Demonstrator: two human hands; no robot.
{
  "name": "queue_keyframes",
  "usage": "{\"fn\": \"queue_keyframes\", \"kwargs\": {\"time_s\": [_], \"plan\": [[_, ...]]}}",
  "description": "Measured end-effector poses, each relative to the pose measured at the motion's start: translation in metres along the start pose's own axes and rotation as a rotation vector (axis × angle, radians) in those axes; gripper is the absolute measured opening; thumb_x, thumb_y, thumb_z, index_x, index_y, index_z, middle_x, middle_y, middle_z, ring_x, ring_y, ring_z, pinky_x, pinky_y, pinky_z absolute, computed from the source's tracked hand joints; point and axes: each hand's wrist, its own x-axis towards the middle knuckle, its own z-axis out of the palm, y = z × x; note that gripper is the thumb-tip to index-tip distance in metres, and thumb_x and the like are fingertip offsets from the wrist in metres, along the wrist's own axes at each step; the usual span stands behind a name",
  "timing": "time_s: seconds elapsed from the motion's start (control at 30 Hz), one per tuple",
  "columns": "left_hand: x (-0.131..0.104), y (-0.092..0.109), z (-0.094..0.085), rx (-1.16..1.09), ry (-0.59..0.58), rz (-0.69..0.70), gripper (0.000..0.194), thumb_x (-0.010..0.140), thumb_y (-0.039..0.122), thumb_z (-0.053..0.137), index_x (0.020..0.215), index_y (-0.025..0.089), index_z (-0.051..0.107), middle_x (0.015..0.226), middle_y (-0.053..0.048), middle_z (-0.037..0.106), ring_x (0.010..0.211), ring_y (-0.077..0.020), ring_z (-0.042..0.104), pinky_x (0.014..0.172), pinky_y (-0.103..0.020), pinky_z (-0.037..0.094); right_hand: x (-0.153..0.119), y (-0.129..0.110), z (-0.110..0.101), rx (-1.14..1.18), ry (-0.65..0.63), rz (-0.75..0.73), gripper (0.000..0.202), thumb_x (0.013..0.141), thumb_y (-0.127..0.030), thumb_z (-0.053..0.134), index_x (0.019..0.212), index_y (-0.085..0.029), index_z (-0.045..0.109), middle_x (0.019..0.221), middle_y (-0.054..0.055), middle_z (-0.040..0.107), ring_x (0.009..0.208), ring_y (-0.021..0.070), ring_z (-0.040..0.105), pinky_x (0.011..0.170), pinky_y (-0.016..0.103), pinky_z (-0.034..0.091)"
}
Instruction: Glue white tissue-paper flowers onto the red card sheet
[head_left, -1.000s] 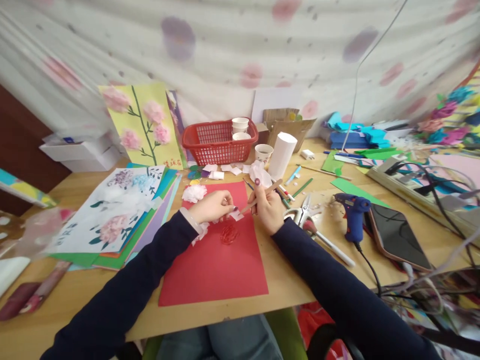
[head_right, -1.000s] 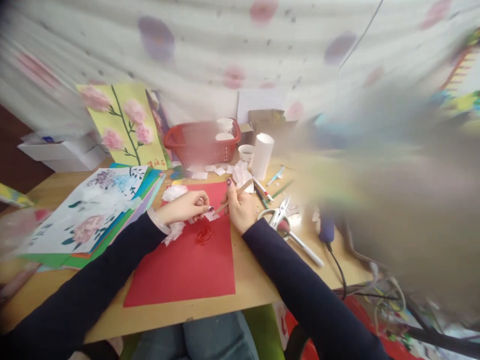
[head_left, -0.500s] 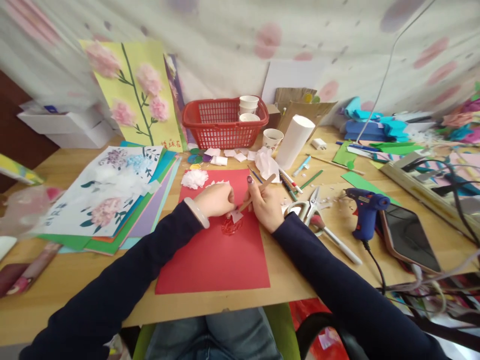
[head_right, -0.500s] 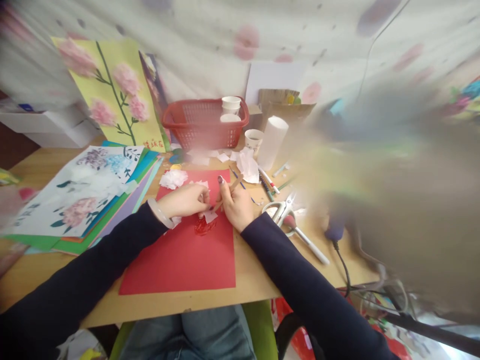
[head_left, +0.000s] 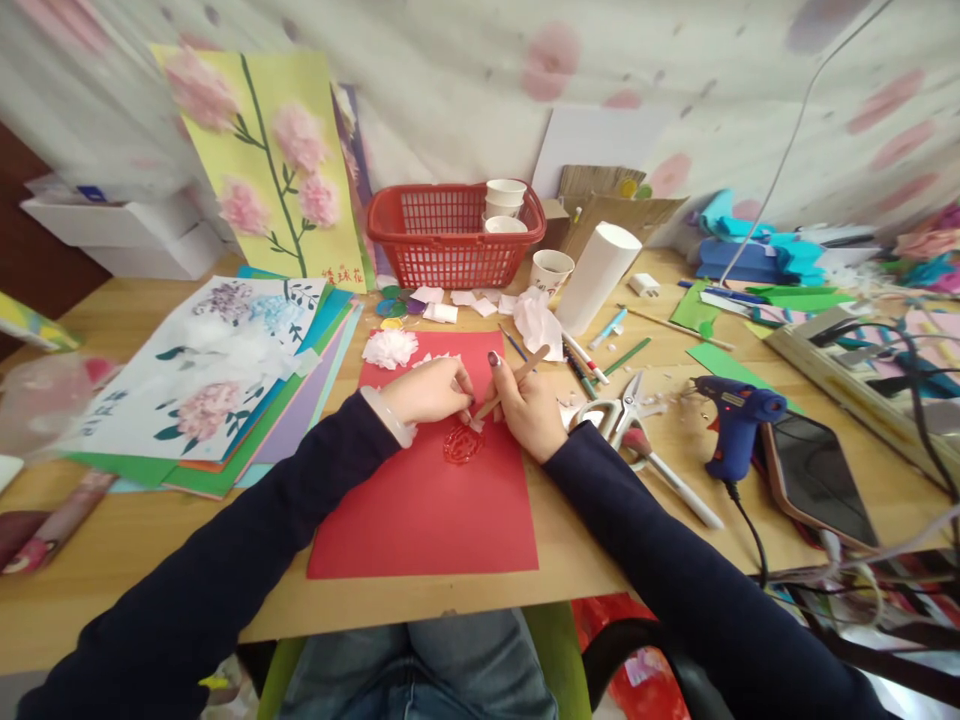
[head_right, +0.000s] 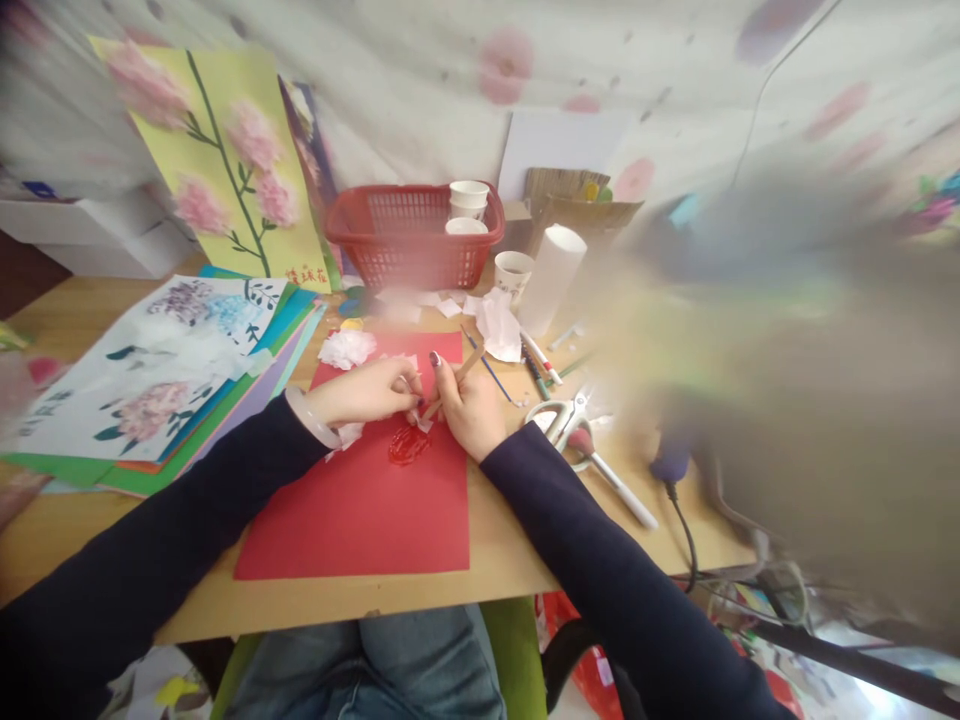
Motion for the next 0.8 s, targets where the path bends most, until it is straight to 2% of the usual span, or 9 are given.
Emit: {"fn": "queue_keyframes", "kwargs": {"time_s": [0.13,0.4,0.67,0.8], "plan": [[0.001,-0.005,-0.002,-0.03,-0.028,0.025,0.015,0.078,0.005,0.053,0.074,0.02,0.054,0.07,-0.001,0.075,0.077,-0.0171,0.075,0.072,-0.023,0.055,0.001,0.0,0.001,0.01,-0.007,0.011,0.068,0.091,-0.076,0.036,0.055,-0.021,0.053,0.044,0.0,0.055,0.044,0.0126,0.056,0.048,0.022,0.041],[0.002,-0.006,-0.002,0.013,-0.002,0.043,0.015,0.072,0.005,0.054,0.071,0.02,0.058,0.07,-0.002,0.075,0.077,-0.0188,0.075,0.07,-0.024,0.055,0.0,-0.003,0.001,0.052,-0.032,0.035,0.07,0.092,-0.075,0.035,0.052,-0.021,0.054,0.041,0.0,0.053,0.041,0.0118,0.053,0.048,0.023,0.042],[-0.002,-0.003,-0.002,0.077,0.053,0.043,0.01,0.076,0.01,0.057,0.072,0.019,0.057,0.07,-0.003,0.074,0.074,-0.02,0.074,0.065,-0.025,0.051,0.001,-0.001,0.0,0.127,0.265,0.084,0.07,0.088,-0.079,0.036,0.051,-0.022,0.054,0.04,-0.001,0.047,0.04,0.0133,0.051,0.045,0.025,0.041],[-0.013,0.01,-0.017,0.106,0.085,0.026,0.002,0.079,0.018,0.058,0.077,0.019,0.059,0.068,-0.001,0.072,0.064,-0.0186,0.071,0.06,-0.026,0.048,0.004,0.002,-0.002,0.215,0.349,0.126,0.068,0.088,-0.078,0.038,0.051,-0.022,0.053,0.038,-0.002,0.046,0.037,0.0126,0.047,0.042,0.025,0.038]]}}
